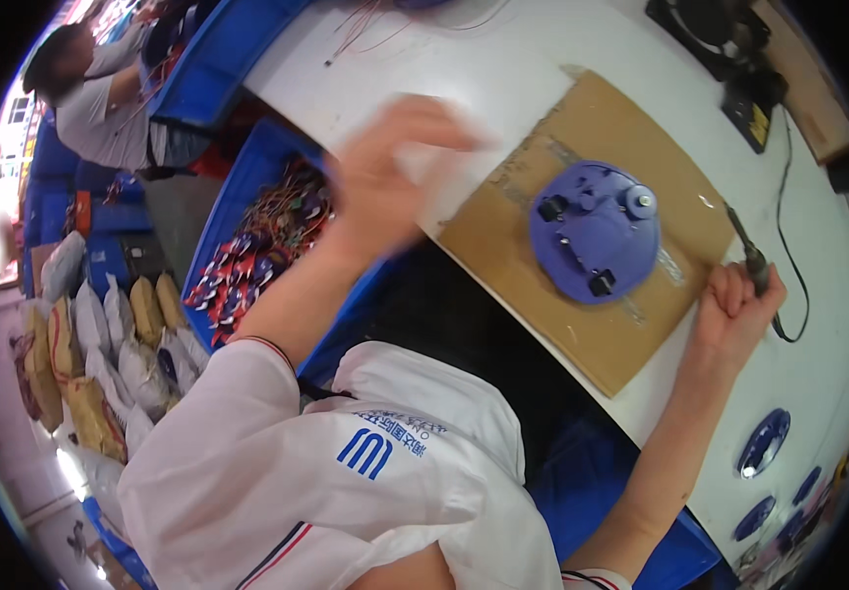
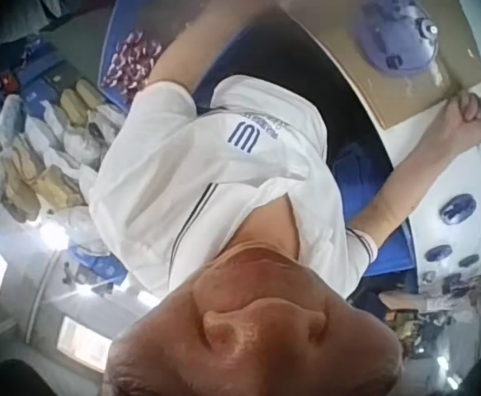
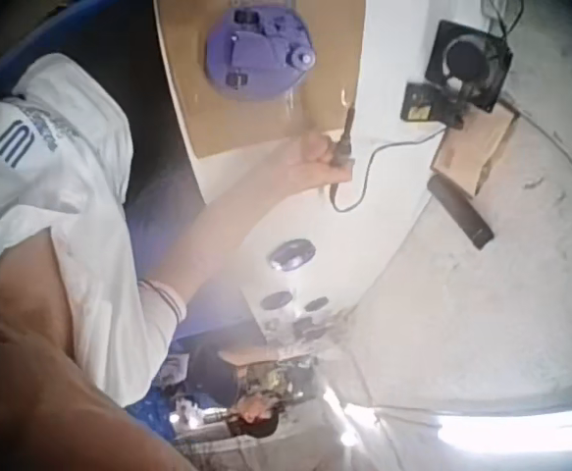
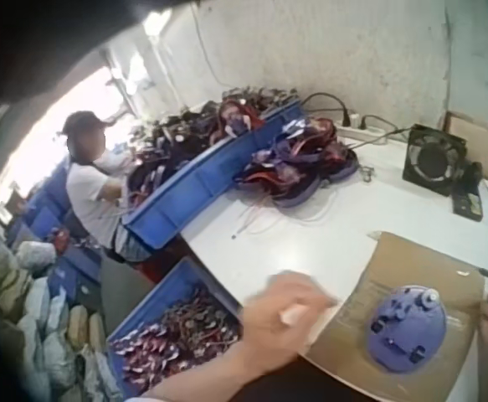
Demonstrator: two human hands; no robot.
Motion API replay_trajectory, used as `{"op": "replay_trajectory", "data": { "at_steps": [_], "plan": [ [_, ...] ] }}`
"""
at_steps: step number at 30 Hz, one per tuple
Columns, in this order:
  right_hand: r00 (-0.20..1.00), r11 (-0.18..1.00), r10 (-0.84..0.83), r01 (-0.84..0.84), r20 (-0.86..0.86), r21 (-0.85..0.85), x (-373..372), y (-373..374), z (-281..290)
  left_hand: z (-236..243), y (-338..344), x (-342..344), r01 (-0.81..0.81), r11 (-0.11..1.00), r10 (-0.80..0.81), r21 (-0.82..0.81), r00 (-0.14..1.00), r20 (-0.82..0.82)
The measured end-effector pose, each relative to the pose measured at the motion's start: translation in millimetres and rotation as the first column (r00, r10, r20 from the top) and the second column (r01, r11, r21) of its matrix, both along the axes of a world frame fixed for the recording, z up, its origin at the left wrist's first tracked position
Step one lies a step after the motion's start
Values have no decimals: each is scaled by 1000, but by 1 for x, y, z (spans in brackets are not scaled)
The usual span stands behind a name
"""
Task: Soldering wires onto blue plastic electronic components at a workbench.
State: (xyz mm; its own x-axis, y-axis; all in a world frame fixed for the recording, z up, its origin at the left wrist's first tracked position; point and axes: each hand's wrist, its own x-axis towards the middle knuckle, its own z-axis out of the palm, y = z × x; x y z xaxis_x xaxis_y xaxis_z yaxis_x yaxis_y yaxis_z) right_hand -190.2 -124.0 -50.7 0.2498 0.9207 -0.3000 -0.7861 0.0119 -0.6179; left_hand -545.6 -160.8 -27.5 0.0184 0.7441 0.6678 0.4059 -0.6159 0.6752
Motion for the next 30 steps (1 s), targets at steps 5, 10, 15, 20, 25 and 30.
{"op": "replay_trajectory", "data": {
  "at_steps": [5, 10, 15, 20, 25, 30],
  "plan": [
    [996, 996, 87, -87, 20, 10, 17, 8, -8, -62, -63, -186, -657, 552, 808, -514, 572, 137],
    [994, 995, 93, -94, 58, 26, 18, 14, -13, -109, -142, -204, -798, 434, 625, -419, 601, -497],
    [989, 988, 130, -136, 75, 77, 26, 13, -12, -112, -179, -203, -849, 309, 6, -428, 452, -892],
    [992, 996, 66, -72, 111, 52, 13, 9, -5, -128, -181, -199, -880, 104, -488, -464, 362, -795],
    [992, 998, 55, -59, 110, 36, -2, 4, 4, -23, -148, -241, -129, -362, 16, -923, 989, -144],
    [998, 998, 54, -55, 46, 22, -6, 4, 2, 52, -153, -257, 641, 544, 113, -541, 583, 804]
  ]
}}
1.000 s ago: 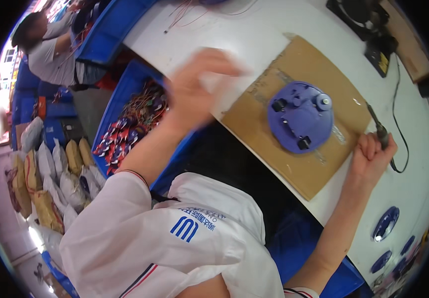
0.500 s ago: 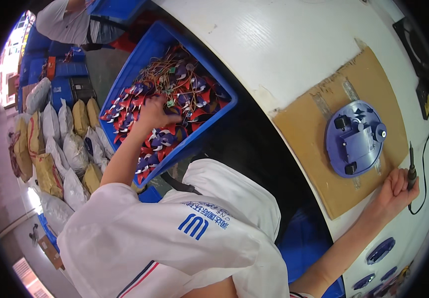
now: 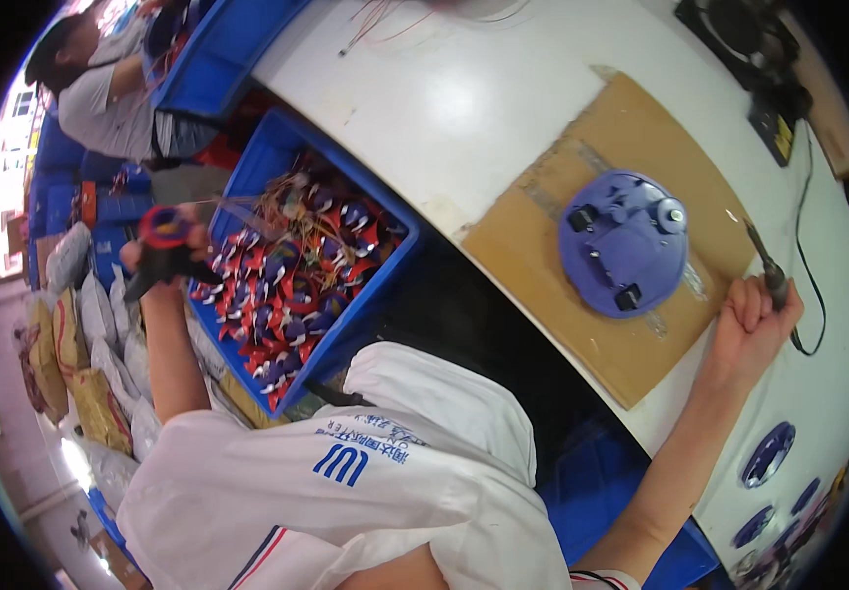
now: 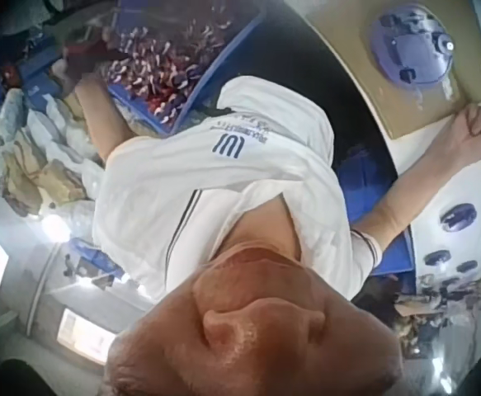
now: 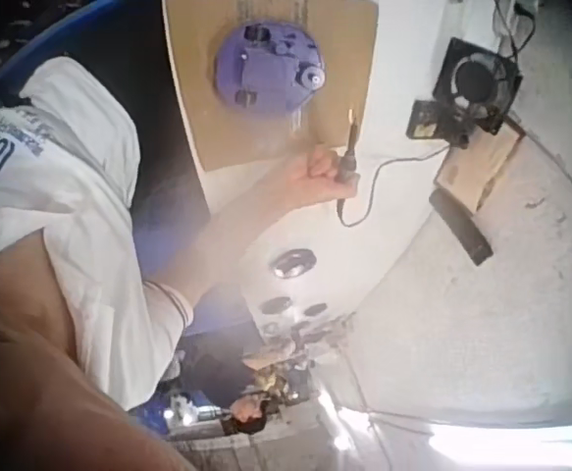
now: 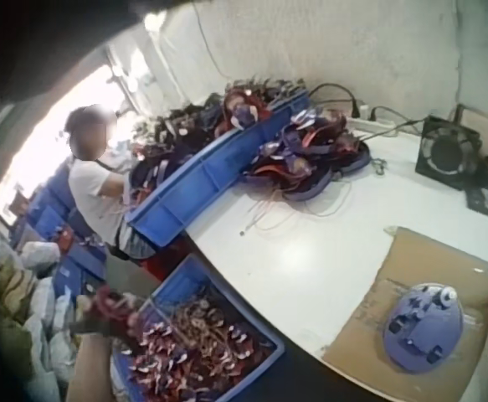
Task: Soldering wires onto blue plastic electronic components at a workbench.
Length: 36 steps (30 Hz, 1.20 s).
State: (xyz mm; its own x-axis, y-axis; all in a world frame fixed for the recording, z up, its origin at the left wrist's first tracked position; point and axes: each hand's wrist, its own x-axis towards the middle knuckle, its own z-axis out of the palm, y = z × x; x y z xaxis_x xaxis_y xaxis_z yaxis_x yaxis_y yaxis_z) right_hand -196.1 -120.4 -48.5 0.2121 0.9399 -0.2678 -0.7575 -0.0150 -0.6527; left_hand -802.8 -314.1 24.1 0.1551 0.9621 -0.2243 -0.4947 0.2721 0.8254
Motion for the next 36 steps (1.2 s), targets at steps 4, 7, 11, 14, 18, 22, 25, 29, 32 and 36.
{"op": "replay_trajectory", "data": {
  "at_steps": [4, 7, 11, 14, 18, 22, 25, 29, 32, 36],
  "plan": [
    [994, 994, -107, 107, 16, -29, -13, -5, 10, 37, 34, 29, 61, 975, -75, 216, 995, 60],
    [992, 990, -130, 129, -2, -59, -13, -4, 12, 65, 51, 16, 164, 986, -162, 10, 982, -99],
    [993, 991, -106, 101, -57, -90, -21, -9, 14, 77, 76, 22, 181, 909, -349, -375, 823, -448],
    [992, 993, -107, 104, -62, -58, -27, -8, 14, 88, 108, 38, -195, 707, -655, -680, 180, -734],
    [989, 988, -137, 133, -60, -76, -25, -11, 16, 125, 119, 70, 315, 949, -224, 13, 702, -676],
    [984, 984, -165, 160, -69, -78, -22, -8, 19, 169, 178, 96, 651, 746, -519, 138, 699, -492],
    [979, 982, -182, 176, -86, -73, -22, -7, 21, 172, 193, 139, 340, 876, -13, 342, 726, -688],
    [974, 978, -206, 201, -94, -62, -21, -7, 24, 169, 247, 172, 342, 853, 111, 395, 621, -776],
    [973, 977, -210, 207, -94, -41, -17, -7, 23, 158, 282, 174, 346, 832, 32, 434, 751, -660],
    [970, 975, -221, 219, -97, -27, -11, -4, 23, 152, 278, 203, 483, 836, 84, 261, 357, -930]
  ]
}}
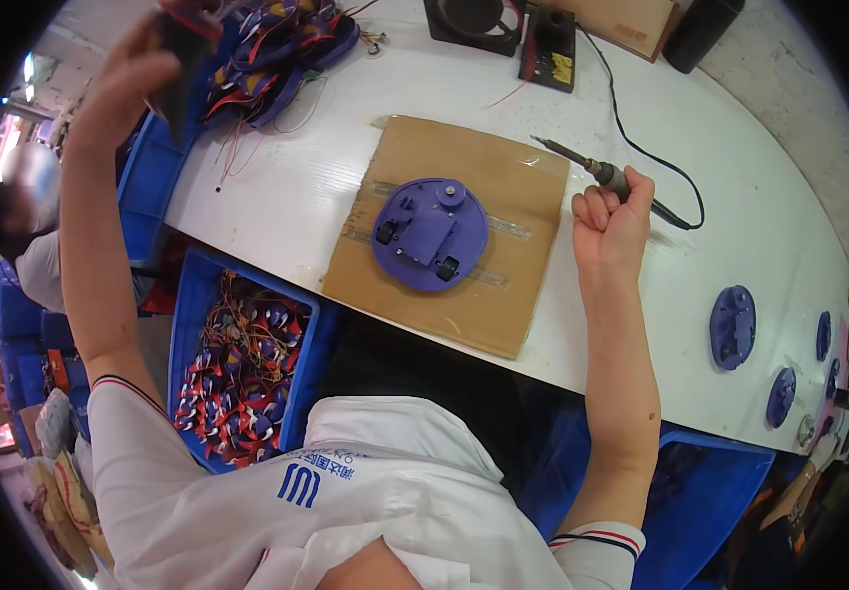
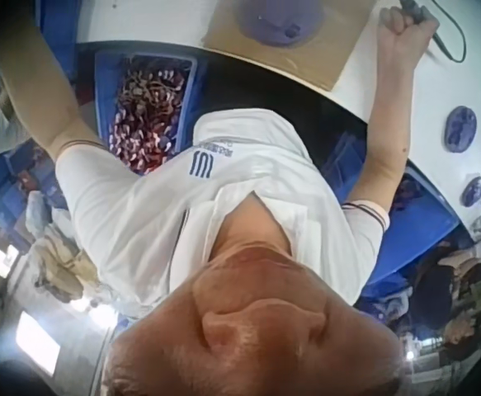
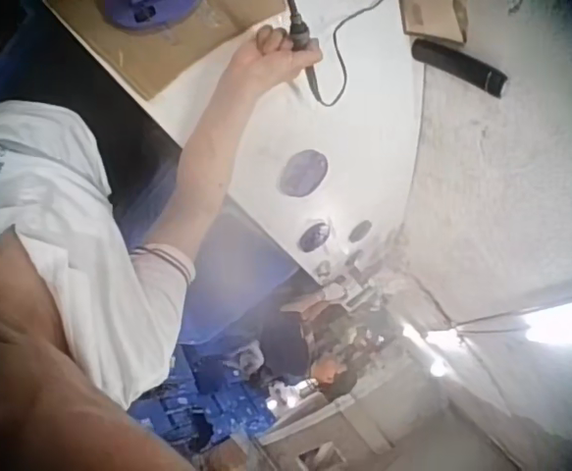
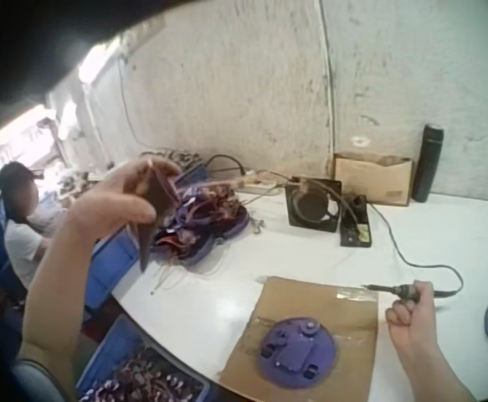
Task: Soldering wires onto blue plastic electronic components at a workbench.
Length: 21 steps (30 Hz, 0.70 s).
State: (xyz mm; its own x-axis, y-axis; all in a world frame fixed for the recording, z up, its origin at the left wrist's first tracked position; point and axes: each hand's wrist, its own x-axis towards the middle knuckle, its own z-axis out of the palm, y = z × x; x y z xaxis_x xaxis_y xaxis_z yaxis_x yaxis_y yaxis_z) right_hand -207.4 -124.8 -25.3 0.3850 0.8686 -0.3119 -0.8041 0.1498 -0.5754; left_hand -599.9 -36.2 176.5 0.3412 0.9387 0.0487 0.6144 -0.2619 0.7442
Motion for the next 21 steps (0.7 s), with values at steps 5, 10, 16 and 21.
{"op": "replay_trajectory", "data": {
  "at_steps": [5, 10, 16, 21],
  "plan": [
    [1000, 1000, -7, 8, -14, 7, 6, -1, 3, -75, -25, -3, 126, 983, -42, 136, 865, -499],
    [999, 1000, -6, 7, -36, 24, 6, -2, 7, -123, -31, -5, 81, 949, 207, 303, 567, -798],
    [1000, 1000, 23, -23, -2, 17, 4, -3, 6, -146, -21, 50, 153, 737, 132, 658, 922, -363],
    [995, 998, 44, -47, 92, 31, -9, -9, 8, -184, 5, 159, -11, 956, 96, 293, 957, -275]
  ]
}}
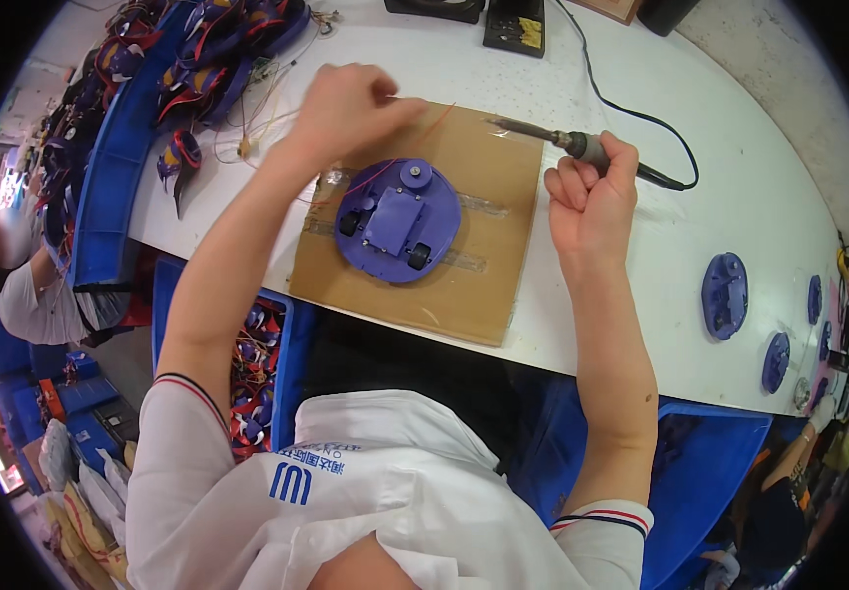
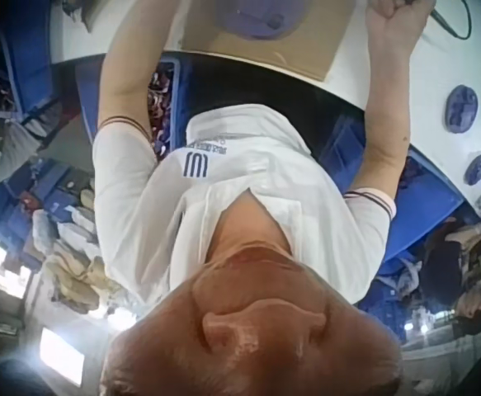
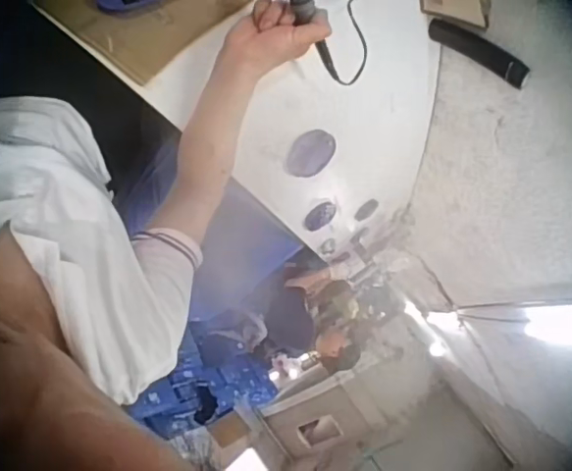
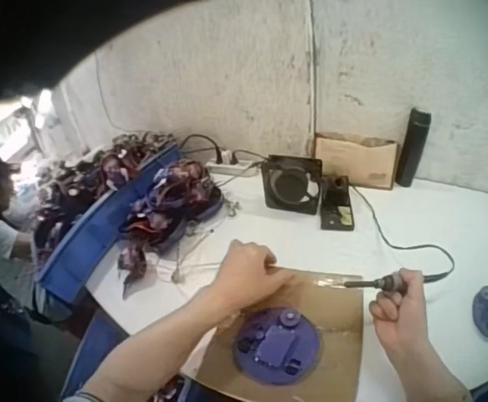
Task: Soldering wires onto blue plastic electronic components at a workbench.
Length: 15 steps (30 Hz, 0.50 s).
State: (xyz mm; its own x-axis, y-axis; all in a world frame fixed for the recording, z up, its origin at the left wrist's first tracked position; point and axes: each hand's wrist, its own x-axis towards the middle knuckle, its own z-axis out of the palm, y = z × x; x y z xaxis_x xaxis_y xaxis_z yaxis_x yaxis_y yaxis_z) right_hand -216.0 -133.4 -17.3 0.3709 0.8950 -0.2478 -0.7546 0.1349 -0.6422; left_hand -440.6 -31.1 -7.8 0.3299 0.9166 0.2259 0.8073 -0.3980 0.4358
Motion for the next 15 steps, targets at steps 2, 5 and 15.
{"op": "replay_trajectory", "data": {
  "at_steps": [2, 5, 15],
  "plan": [
    [998, 1000, -5, 3, 68, 16, -2, -1, 1, -3, 4, 25, 97, 990, -101, -99, 994, -46],
    [990, 1000, 8, -10, 139, 12, -8, -4, 3, -11, 10, 32, 139, 990, -140, -23, 990, -34],
    [959, 995, 71, -48, 275, -91, -27, -11, -6, 22, -59, 0, 75, 923, 174, -378, 795, 581]
  ]
}}
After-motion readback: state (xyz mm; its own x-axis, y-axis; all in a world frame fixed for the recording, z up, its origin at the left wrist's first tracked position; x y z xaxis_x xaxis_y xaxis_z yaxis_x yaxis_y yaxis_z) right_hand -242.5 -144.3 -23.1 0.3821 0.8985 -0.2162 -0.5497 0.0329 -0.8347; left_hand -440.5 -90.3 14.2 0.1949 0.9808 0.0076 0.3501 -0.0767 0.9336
